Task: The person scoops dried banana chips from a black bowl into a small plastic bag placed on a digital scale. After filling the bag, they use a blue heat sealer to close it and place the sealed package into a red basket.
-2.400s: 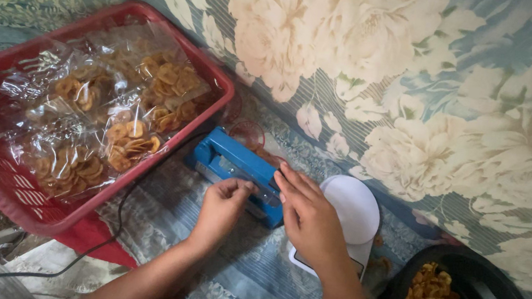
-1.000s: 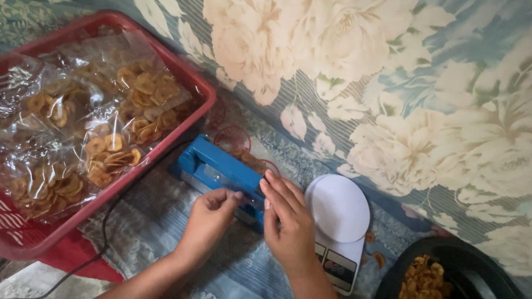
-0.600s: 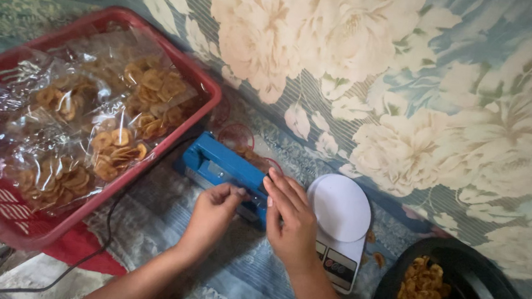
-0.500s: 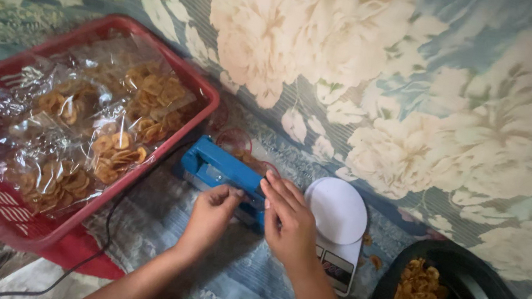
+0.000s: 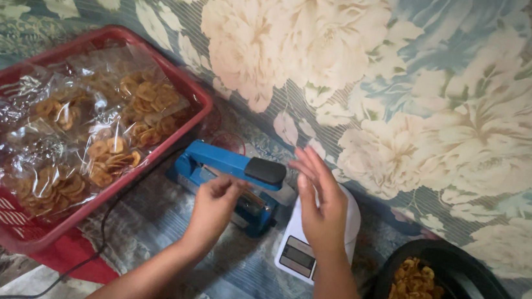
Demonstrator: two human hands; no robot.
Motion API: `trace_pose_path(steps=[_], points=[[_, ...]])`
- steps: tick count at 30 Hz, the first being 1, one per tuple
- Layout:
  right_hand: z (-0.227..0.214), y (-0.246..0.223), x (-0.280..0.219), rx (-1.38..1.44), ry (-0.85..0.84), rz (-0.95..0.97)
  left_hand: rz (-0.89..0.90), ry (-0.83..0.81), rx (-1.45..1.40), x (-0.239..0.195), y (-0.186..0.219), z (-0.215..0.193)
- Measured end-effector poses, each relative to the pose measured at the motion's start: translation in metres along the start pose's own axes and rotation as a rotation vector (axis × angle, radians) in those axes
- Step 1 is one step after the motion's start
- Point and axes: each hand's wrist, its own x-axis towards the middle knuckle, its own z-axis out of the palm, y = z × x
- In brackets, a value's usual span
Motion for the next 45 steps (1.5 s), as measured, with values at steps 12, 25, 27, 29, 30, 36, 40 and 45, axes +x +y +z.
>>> trace_pose_path(steps=[12, 25, 27, 29, 30, 36, 40, 45], points=[[-0.071, 0.090, -0.086, -0.004, -0.088, 0.205, -0.086, -0.370, -0.034, -0.030, 0.021, 0.115], [-0.079, 0.086, -0.086, 0.800, 0.374, 0.624, 0.493, -0.348, 0.067, -0.008, 0.056, 0.126], [-0.076, 0.078, -0.081, 0.768, 0.337, 0.615, 0.201, -0.526, -0.001, -0.004, 0.041, 0.123], [-0.073, 0.070, -0.082, 0.718, 0.270, 0.596, -0.017, -0.689, -0.214, -0.005, 0.029, 0.122], [-0.073, 0.067, -0.084, 0.693, 0.258, 0.586, -0.131, -0.766, -0.323, -0.007, 0.025, 0.121], [-0.074, 0.070, -0.085, 0.609, 0.219, 0.521, -0.164, -0.703, -0.269, -0.011, 0.023, 0.115], [-0.073, 0.074, -0.088, 0.614, 0.222, 0.535, -0.221, -0.672, -0.312, -0.012, 0.021, 0.115], [-0.076, 0.076, -0.090, 0.613, 0.241, 0.589, -0.204, -0.677, -0.346, -0.016, 0.033, 0.114]])
